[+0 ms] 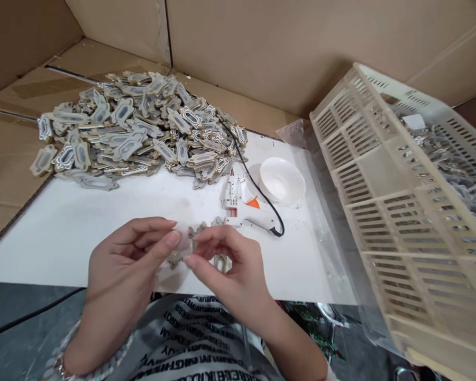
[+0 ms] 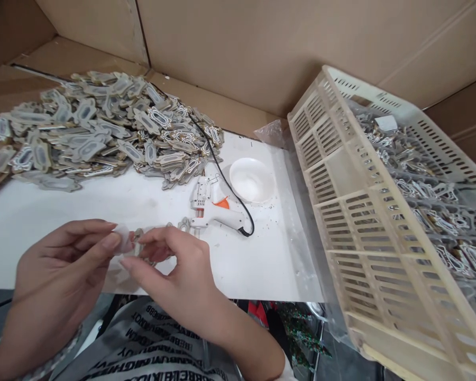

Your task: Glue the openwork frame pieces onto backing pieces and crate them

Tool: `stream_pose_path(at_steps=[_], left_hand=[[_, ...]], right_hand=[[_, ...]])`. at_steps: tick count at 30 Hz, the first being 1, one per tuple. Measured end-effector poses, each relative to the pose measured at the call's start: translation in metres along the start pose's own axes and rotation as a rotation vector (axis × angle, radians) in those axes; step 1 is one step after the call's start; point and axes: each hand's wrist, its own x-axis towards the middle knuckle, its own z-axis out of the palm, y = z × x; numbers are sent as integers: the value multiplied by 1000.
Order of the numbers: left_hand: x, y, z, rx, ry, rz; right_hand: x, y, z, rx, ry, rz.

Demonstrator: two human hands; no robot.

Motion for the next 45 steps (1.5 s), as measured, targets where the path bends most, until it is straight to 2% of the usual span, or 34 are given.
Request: stream_pose_path(at_steps=[6,11,17,21,25,28,31,34,36,40,45], left_hand=[[-4,-1,-2,31,-4,54],[-4,-2,-3,29,0,63],[-2,-7,-4,12,84,113],[4,-7,-8,0,121,179],[8,-3,-20,8,153,260],[7,0,-25,9,139,263],[1,-2,-23,11,182,261],[-9,-12,-19,36,225,284],[-17,-21,-19,87,195,295],[-30,-37,-29,172,100,336],[-39,-44,-39,218,11,380]], right_hand=[[-2,0,3,-127,-45,-107],[-5,2,5,-171,-39,-132],[-6,-4,-1,-241,1,-123],[-8,-3,-20,-333,98,-91],[-4,10,-53,-741,348,-210],[-2,18,-64,-919,434,-256],[-5,15,-51,-784,328,-284],[-13,4,-22,-454,38,-199],[-16,-1,-5,-306,-75,-178],[-18,-1,10,-191,-74,-171],[-18,0,7,-136,-9,-73]])
